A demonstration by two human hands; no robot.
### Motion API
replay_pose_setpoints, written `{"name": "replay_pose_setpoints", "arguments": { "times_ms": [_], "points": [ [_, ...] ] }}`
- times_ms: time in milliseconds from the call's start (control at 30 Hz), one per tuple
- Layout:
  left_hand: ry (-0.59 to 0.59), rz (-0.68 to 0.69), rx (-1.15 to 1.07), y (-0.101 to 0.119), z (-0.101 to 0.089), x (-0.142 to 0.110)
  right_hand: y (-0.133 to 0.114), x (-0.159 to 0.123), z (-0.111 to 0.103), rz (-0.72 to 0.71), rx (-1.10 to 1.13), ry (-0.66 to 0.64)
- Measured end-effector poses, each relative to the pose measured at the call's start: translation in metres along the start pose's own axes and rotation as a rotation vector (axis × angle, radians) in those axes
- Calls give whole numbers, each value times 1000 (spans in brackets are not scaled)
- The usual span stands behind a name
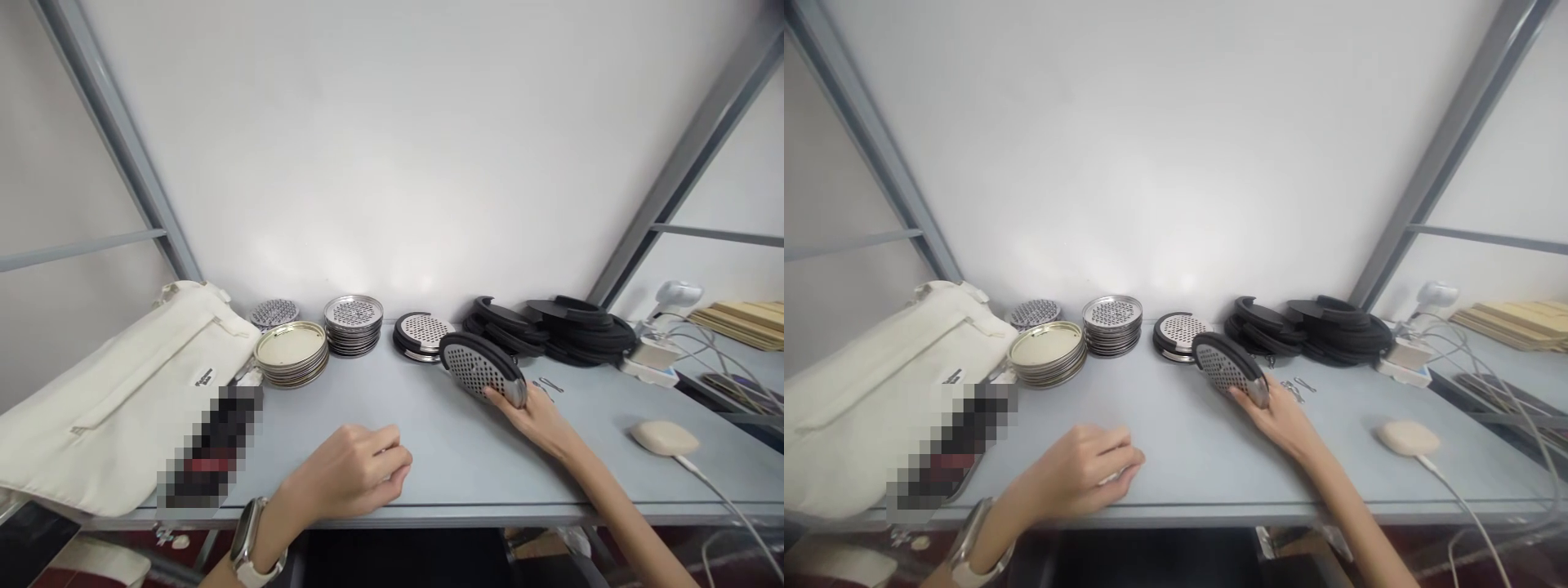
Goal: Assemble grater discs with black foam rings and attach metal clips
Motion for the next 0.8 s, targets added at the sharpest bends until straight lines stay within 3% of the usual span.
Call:
{"name": "replay_pose_setpoints", "arguments": {
  "times_ms": [200, 400, 500, 600, 633, 800],
  "points": [
    [-14, -64, -92, -3, 13, -10, 9, 26, -18, 82, 81, -27],
    [-25, -93, -102, -6, 26, -15, -16, 62, -29, 44, 365, -72],
    [-38, -116, -103, -9, 32, -18, -31, 89, -16, 33, 589, -108],
    [-55, -136, -110, -12, 38, -21, -29, 120, 11, 198, 789, -151],
    [-59, -139, -108, -13, 39, -22, -25, 129, 20, 286, 816, -117],
    [-74, -148, -93, -15, 42, -23, -12, 151, 41, 374, 746, -94]
  ]
}}
Point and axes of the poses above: each hand's wrist, its own x-axis towards the middle knuckle, its own z-axis out of the palm, y = z × x, the point moved 4 cm from there along x, towards the middle knuckle, and after that the axes turned 5 degrees about -y, right-handed, at the moved point
